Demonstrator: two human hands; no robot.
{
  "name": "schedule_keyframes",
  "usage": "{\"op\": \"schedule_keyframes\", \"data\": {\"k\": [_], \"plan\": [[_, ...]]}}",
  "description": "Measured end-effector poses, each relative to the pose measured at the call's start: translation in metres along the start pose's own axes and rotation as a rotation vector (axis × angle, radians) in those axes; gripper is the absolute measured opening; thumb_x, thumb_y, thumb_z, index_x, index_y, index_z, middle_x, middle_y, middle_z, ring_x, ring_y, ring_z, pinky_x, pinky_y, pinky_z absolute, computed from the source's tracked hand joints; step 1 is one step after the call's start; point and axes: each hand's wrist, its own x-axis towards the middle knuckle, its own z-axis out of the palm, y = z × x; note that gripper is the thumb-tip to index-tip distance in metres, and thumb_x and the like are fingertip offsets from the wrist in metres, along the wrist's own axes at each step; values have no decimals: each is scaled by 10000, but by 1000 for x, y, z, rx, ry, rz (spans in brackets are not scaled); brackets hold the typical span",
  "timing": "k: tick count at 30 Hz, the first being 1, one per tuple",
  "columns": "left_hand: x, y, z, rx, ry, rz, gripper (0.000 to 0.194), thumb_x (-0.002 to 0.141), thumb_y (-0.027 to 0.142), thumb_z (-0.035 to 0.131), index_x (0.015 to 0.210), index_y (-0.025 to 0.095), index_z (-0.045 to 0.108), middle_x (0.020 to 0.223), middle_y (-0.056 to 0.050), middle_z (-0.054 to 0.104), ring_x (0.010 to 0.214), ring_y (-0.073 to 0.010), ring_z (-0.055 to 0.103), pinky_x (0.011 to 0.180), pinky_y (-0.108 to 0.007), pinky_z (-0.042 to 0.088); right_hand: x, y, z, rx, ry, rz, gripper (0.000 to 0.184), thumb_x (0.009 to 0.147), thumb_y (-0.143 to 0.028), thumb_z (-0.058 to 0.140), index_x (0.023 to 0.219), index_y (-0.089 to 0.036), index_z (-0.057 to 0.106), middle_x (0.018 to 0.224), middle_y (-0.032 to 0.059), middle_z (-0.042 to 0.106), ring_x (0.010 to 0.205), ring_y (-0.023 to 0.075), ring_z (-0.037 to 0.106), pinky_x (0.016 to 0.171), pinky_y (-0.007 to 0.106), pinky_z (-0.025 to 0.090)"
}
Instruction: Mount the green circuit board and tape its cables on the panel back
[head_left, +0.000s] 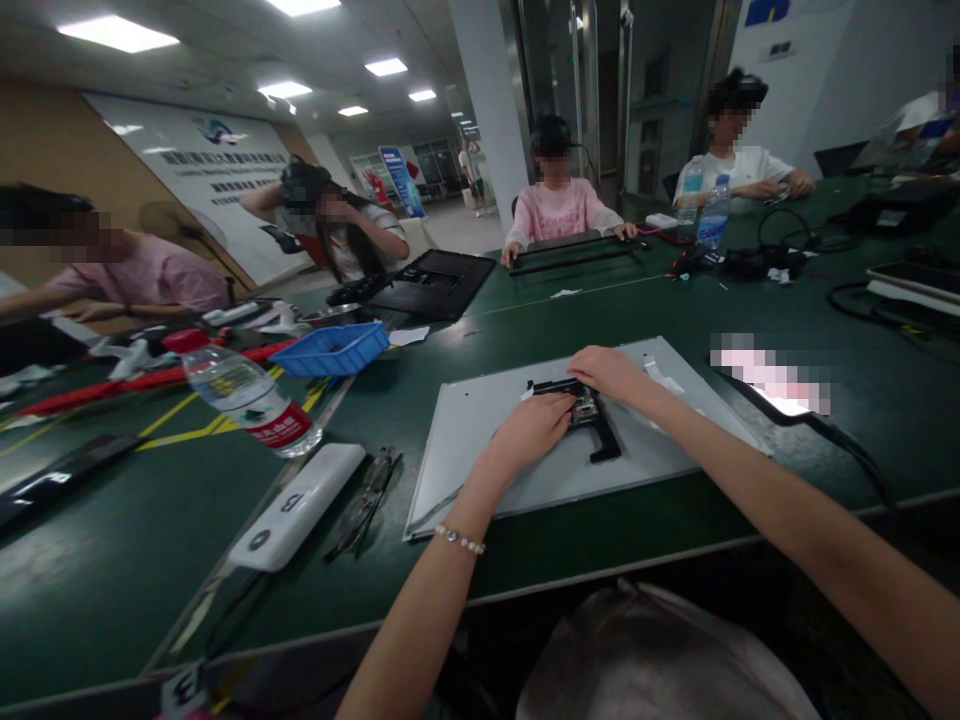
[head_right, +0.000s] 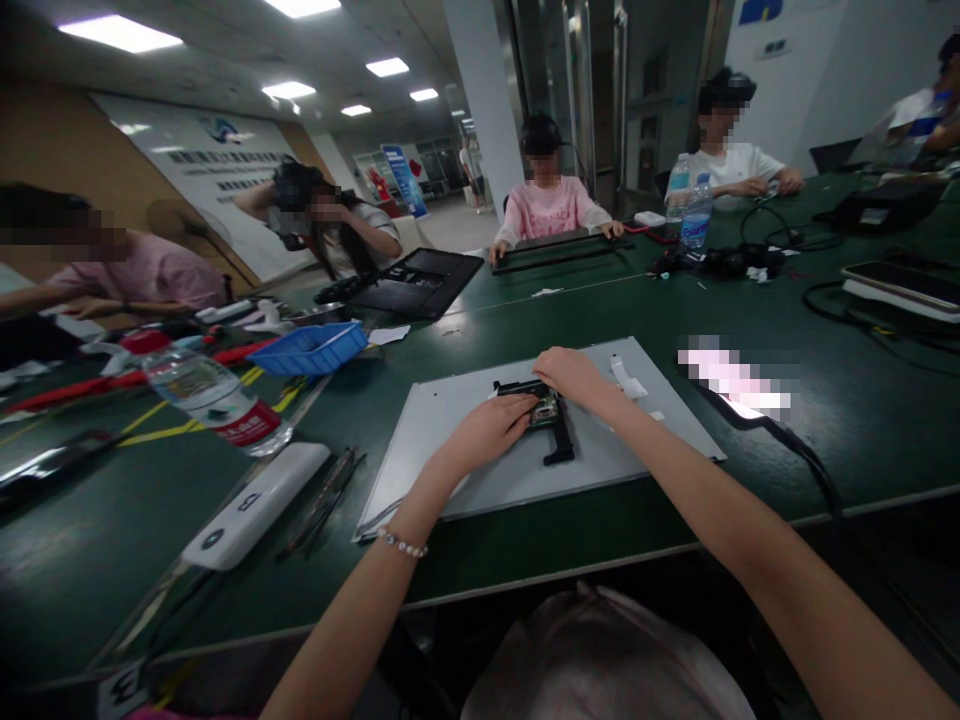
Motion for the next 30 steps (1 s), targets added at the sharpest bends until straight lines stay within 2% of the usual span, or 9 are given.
{"op": "schedule_keyframes", "data": {"k": [9,16,20,23,27,30], "plan": [[0,1,0,5,2,-13,341,951,203,376,1221,149,579,1233,-98,638,1110,-204,606,982,-368,467,4,-6,1,-22,-113,-10,214,914,-166,520,861,-168,727,949,103,711,934,212,627,766,271,422],[0,0,0,-11,-7,-5,327,947,192,385,1198,148,589,1195,-95,657,1094,-202,616,976,-367,469,7,-3,5,-32,-77,20,236,934,-185,488,933,-154,722,1009,112,699,987,208,609,822,271,419],[0,-1,2,-15,4,-9,336,946,201,389,1216,159,585,1219,-90,647,1114,-200,606,990,-366,459,8,1,10,61,-103,-1,230,927,-218,507,899,-156,727,981,100,708,956,198,625,815,255,423],[0,-2,2,-14,11,-15,342,949,204,386,1227,157,580,1230,-89,643,1127,-200,600,1000,-366,451,10,2,12,154,-92,37,272,940,-271,489,898,-151,729,965,100,718,950,194,637,831,248,427],[-1,0,-2,-1,-1,-5,335,951,198,383,1216,151,583,1212,-94,650,1126,-202,600,985,-353,456,6,12,-4,222,-23,88,285,934,-267,475,966,-143,730,1029,99,719,994,202,641,888,264,432],[-1,2,-5,17,-11,-11,325,954,202,383,1200,154,589,1198,-95,655,1103,-204,612,967,-353,464,-7,33,-23,223,-1,139,277,898,-244,502,1033,-150,725,1085,90,711,1032,219,635,936,294,435]]}}
